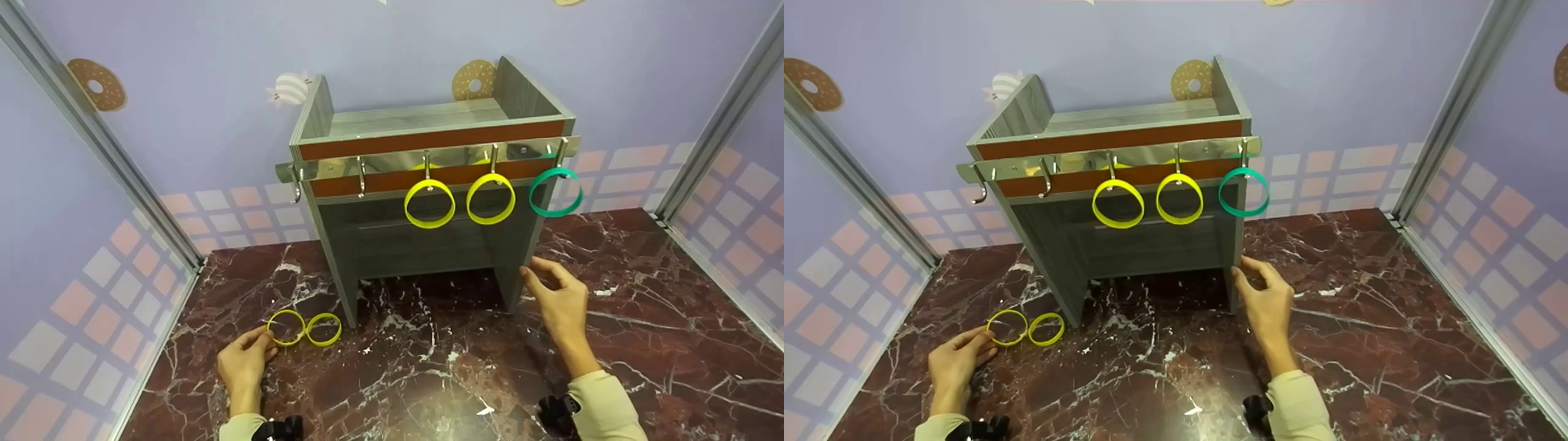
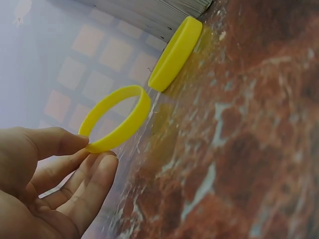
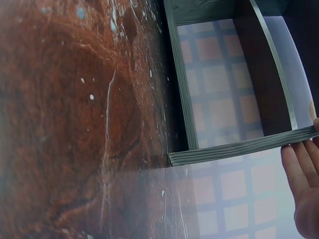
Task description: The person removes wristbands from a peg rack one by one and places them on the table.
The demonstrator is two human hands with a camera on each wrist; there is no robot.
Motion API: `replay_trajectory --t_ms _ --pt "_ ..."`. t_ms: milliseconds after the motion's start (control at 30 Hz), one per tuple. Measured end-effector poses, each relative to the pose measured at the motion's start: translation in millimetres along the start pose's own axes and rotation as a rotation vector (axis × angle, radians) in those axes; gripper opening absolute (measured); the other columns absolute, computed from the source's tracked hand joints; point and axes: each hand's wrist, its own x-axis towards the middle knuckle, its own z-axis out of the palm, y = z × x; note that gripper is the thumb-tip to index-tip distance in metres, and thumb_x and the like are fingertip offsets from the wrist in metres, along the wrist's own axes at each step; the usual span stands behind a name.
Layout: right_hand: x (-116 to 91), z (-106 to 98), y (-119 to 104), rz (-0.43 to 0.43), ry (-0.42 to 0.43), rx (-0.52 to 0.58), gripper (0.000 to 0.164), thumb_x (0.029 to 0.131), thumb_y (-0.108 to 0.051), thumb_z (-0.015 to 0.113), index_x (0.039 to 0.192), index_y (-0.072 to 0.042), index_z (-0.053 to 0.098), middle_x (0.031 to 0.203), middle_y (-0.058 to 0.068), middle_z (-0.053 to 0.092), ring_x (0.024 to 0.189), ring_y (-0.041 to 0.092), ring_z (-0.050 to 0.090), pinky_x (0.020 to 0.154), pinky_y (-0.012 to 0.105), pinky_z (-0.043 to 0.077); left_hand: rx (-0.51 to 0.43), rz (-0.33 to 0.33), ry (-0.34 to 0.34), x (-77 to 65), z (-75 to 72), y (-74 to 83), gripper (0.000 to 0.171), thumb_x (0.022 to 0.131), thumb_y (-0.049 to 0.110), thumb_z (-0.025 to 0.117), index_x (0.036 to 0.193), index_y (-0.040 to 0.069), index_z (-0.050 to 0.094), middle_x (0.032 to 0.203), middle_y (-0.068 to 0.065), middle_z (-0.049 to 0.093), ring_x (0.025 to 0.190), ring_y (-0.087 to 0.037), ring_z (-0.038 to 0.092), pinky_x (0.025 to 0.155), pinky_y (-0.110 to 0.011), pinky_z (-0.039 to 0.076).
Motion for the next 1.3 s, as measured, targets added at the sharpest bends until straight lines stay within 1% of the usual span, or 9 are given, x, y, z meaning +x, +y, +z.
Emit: replay_trajectory --t_ms 100,233,367,500,567,733,833,1067,1300 --pt "2.7 -1.3 10.0 0.000 0.003 0.007 0.023 0.091 0.005 0.082 0.113 0.009 0.077 0.104 0.023 0.077 0.079 0.001 0.074 0.069 0.017 0.061 0.028 0.000 0.002 0.4 0.1 -0.9 0.027 0.097 0.000 0.074 0.118 -0.016 0.072 0.087 -0.013 0.078 0.064 -0.010 0.074 0.064 -0.023 0.063" --pt "2.6 -0.2 9.2 0.011 0.013 0.008 0.022 0.091 0.008 0.080 0.113 0.011 0.076 0.103 0.023 0.077 0.078 0.000 0.073 0.068 0.017 0.061 0.062 0.005 -0.001 1.2 -0.7 -2.0 0.026 0.096 -0.001 0.074 0.118 -0.017 0.072 0.086 -0.016 0.078 0.063 -0.008 0.073 0.062 -0.022 0.063" --pt "-1.0 2.2 -7.9 0.005 0.012 0.008 0.020 0.091 0.012 0.078 0.111 0.014 0.075 0.102 0.027 0.076 0.077 -0.001 0.073 0.068 0.016 0.061 0.100 0.011 0.000 1.1 -1.6 -2.0 0.026 0.096 -0.001 0.074 0.117 -0.016 0.073 0.084 -0.014 0.078 0.061 -0.007 0.072 0.060 -0.021 0.062" --pt "-4.5 3.5 -25.3 -0.016 0.000 0.000 0.020 0.092 0.012 0.077 0.111 0.017 0.073 0.099 0.025 0.076 0.078 -0.001 0.072 0.068 0.015 0.060 0.150 0.019 0.006 -0.3 -1.7 -1.8 0.026 0.094 0.000 0.075 0.116 -0.014 0.074 0.085 -0.013 0.078 0.061 -0.008 0.072 0.060 -0.021 0.062" --pt "-5.2 3.5 -28.1 -0.021 -0.002 0.000 0.020 0.092 0.012 0.077 0.110 0.018 0.073 0.099 0.024 0.077 0.078 -0.001 0.072 0.068 0.015 0.060 0.174 0.028 0.007 -0.9 -1.9 -1.9 0.025 0.094 0.000 0.075 0.115 -0.013 0.075 0.086 -0.015 0.078 0.062 -0.009 0.073 0.060 -0.021 0.062" --pt "-1.4 2.7 -9.6 -0.003 0.012 0.007 0.021 0.091 0.014 0.077 0.111 0.016 0.074 0.100 0.025 0.076 0.077 -0.001 0.072 0.068 0.016 0.061 0.244 0.056 0.003 -1.5 -3.6 -1.0 0.026 0.093 0.002 0.077 0.115 -0.012 0.076 0.091 -0.019 0.079 0.063 -0.013 0.075 0.057 -0.020 0.061" --pt "1.6 1.5 3.0 0.002 0.009 -0.002 0.021 0.091 0.012 0.078 0.112 0.014 0.074 0.101 0.022 0.077 0.078 -0.001 0.073 0.069 0.016 0.061 0.286 0.071 0.005 -1.4 -4.7 -0.6 0.026 0.093 0.004 0.078 0.114 -0.011 0.076 0.091 -0.019 0.079 0.063 -0.015 0.075 0.055 -0.018 0.058" --pt "2.1 -1.4 7.0 -0.026 -0.016 0.046 0.022 0.092 0.005 0.081 0.113 0.009 0.077 0.103 0.022 0.077 0.081 0.005 0.076 0.071 0.021 0.063 0.357 0.101 0.013 -0.7 -7.4 0.0 0.029 0.091 0.008 0.081 0.114 -0.009 0.077 0.093 -0.018 0.079 0.065 -0.019 0.077 0.053 -0.011 0.050" --pt "2.5 -0.9 9.1 -0.024 -0.001 0.043 0.021 0.091 0.008 0.080 0.111 0.011 0.076 0.101 0.021 0.078 0.081 0.009 0.077 0.070 0.021 0.063 0.371 0.100 0.015 -0.4 -7.0 -0.9 0.030 0.090 0.008 0.080 0.116 -0.008 0.077 0.097 -0.018 0.079 0.065 -0.018 0.076 0.053 -0.012 0.050"
